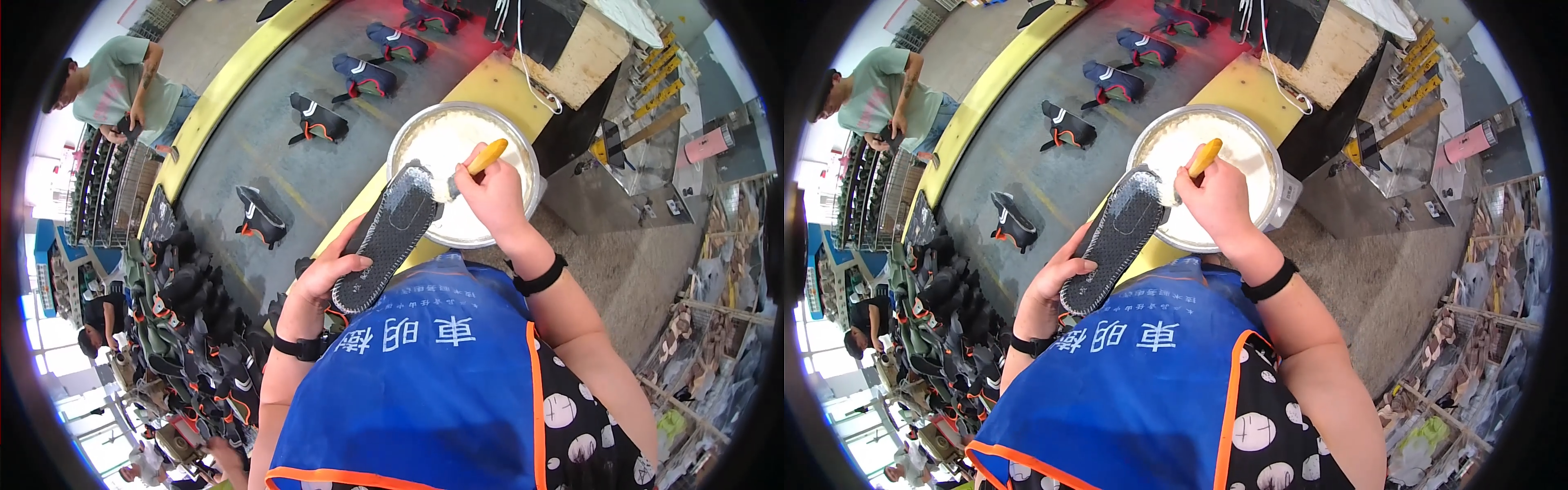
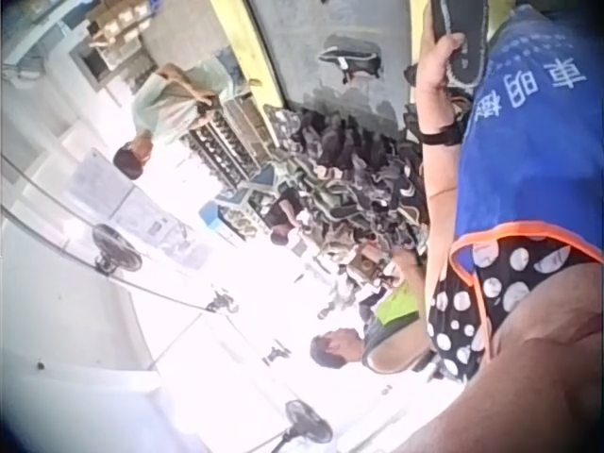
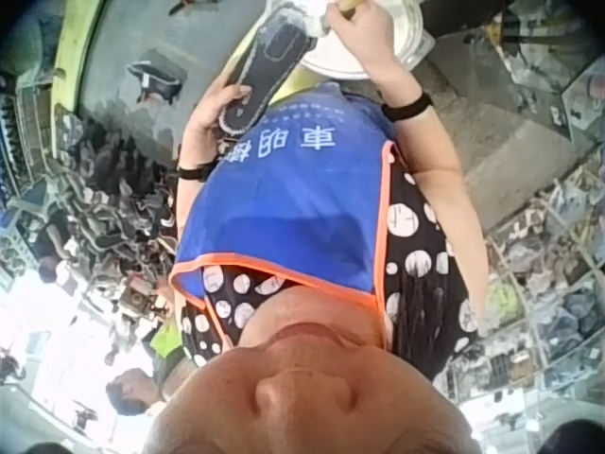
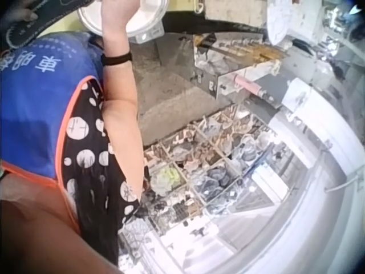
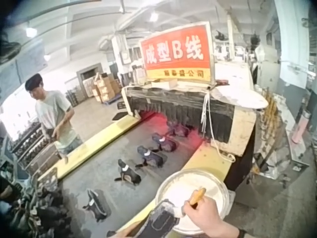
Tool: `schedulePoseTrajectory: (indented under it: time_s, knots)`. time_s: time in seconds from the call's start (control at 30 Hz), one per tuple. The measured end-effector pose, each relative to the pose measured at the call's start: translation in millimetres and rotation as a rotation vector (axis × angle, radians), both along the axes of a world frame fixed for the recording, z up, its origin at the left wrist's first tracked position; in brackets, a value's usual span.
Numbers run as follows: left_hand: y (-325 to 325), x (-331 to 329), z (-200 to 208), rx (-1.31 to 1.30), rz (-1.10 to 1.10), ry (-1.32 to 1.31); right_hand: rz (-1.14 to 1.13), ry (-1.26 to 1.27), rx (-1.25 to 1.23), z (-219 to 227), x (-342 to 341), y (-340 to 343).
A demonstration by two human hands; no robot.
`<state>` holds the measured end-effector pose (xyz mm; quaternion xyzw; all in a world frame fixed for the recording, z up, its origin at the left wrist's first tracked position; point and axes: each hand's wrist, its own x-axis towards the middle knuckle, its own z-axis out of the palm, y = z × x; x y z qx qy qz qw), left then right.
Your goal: Applying adhesive to the bottom of shoe soles using a handheld brush at an assembly line station.
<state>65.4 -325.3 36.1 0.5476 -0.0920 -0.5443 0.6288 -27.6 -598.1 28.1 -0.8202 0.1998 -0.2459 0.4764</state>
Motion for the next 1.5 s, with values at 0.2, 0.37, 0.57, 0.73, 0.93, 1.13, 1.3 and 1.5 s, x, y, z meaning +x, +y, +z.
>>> schedulePoseTrajectory:
  time_s: [0.2, 0.37, 0.57, 0.73, 0.93, 1.13, 1.3, 1.5]
  knots:
    - [-0.8, -0.4, -3.1, 0.0, 0.01, -0.103, 0.002, -0.186, 0.048, 9.5, 9.6, 8.6]
    - [-7.1, -4.2, -2.7, -0.003, 0.103, -0.097, 0.002, -0.104, 0.093, 8.4, -9.3, 37.8]
    - [-7.7, -6.3, -7.2, 0.017, 0.111, -0.2, 0.152, -0.066, 0.127, 20.9, -25.6, 56.6]
    - [-7.7, -3.1, -2.2, 0.032, 0.068, -0.323, 0.029, -0.058, 0.032, 6.2, 0.6, 10.2]
    - [-2.3, 1.7, -6.3, 0.018, -0.029, -0.262, 0.089, -0.246, -0.16, 9.7, 19.2, -19.5]
    - [7.0, 4.5, -2.3, -0.08, 0.014, 0.086, 0.321, -0.354, 0.031, 14.0, 23.9, -12.5]
    - [23.7, 13.9, -39.4, -0.117, 0.036, 0.147, 0.233, -0.165, -0.036, 3.5, 37.2, -17.7]
    - [56.0, 51.1, -117.6, -0.144, 0.512, 0.314, -0.007, -0.087, 0.074, -5.1, 14.0, -42.5]
